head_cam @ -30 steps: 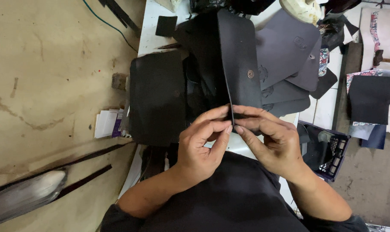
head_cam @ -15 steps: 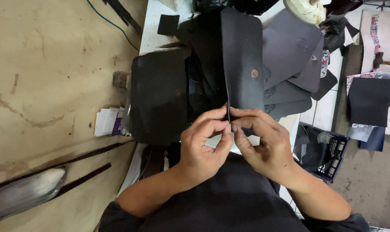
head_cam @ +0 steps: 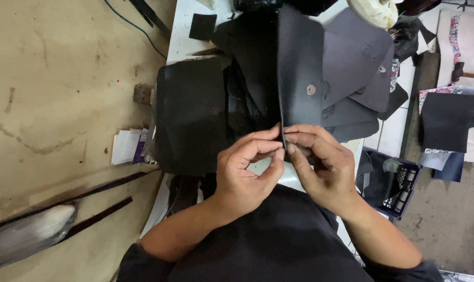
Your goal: Peeling the protective or adhesive backing off pre-cut leather components in a workshop environment.
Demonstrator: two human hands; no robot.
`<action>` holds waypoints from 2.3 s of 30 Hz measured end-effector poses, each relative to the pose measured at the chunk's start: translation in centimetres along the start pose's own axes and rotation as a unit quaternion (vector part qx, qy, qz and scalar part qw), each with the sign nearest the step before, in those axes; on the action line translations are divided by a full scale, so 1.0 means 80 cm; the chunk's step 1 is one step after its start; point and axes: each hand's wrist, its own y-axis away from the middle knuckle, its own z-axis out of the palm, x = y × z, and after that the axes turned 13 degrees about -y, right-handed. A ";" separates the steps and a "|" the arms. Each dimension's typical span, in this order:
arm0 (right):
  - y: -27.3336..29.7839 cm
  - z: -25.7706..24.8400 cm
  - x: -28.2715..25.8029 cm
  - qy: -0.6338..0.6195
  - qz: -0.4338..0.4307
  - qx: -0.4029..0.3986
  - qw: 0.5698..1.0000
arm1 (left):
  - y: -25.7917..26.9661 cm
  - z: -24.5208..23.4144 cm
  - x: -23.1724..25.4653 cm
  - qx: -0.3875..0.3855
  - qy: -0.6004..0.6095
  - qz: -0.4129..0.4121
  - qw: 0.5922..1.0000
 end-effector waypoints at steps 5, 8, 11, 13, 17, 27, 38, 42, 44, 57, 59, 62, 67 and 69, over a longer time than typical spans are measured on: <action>0.000 0.003 -0.006 -0.029 0.019 -0.012 0.999 | 0.002 -0.002 0.001 -0.001 -0.032 0.005 0.999; -0.001 0.004 -0.007 -0.011 0.010 -0.013 1.000 | 0.003 -0.004 0.004 -0.003 -0.044 0.014 0.999; 0.001 0.000 -0.007 -0.016 0.018 -0.011 1.000 | 0.004 -0.004 0.003 -0.003 -0.061 0.029 0.998; 0.000 0.000 -0.008 -0.013 0.015 -0.013 1.000 | 0.005 -0.003 0.003 -0.001 -0.063 0.033 0.997; 0.003 -0.003 -0.009 -0.022 0.019 -0.018 0.999 | 0.006 -0.002 0.006 0.007 -0.071 0.037 0.997; 0.009 0.012 -0.004 0.033 -0.023 -0.007 0.999 | 0.010 0.001 0.000 0.019 -0.099 0.050 0.994; 0.013 0.019 0.010 0.030 -0.023 0.004 0.999 | 0.011 0.005 -0.014 0.033 -0.065 0.005 0.997; 0.014 0.020 0.009 0.034 -0.028 0.009 0.999 | 0.012 0.002 -0.019 0.027 -0.042 -0.005 0.999; 0.014 0.020 0.008 0.034 -0.026 0.000 0.999 | 0.011 0.001 -0.024 0.019 -0.032 -0.014 0.999; 0.011 0.016 0.025 0.023 -0.016 0.000 1.000 | 0.003 -0.002 -0.023 0.007 -0.001 -0.028 1.000; 0.012 0.016 0.028 -0.006 0.000 0.001 1.000 | 0.001 -0.006 -0.022 -0.008 -0.034 -0.016 0.999; 0.009 0.019 0.027 -0.004 -0.002 -0.001 1.000 | 0.003 -0.003 -0.021 0.008 -0.055 -0.005 0.998; 0.015 0.020 0.034 0.028 -0.024 -0.007 0.999 | 0.007 0.004 -0.031 0.031 -0.070 -0.004 0.997; 0.015 0.022 0.034 0.041 -0.030 -0.007 0.999 | 0.007 0.007 -0.033 0.040 -0.082 -0.004 0.996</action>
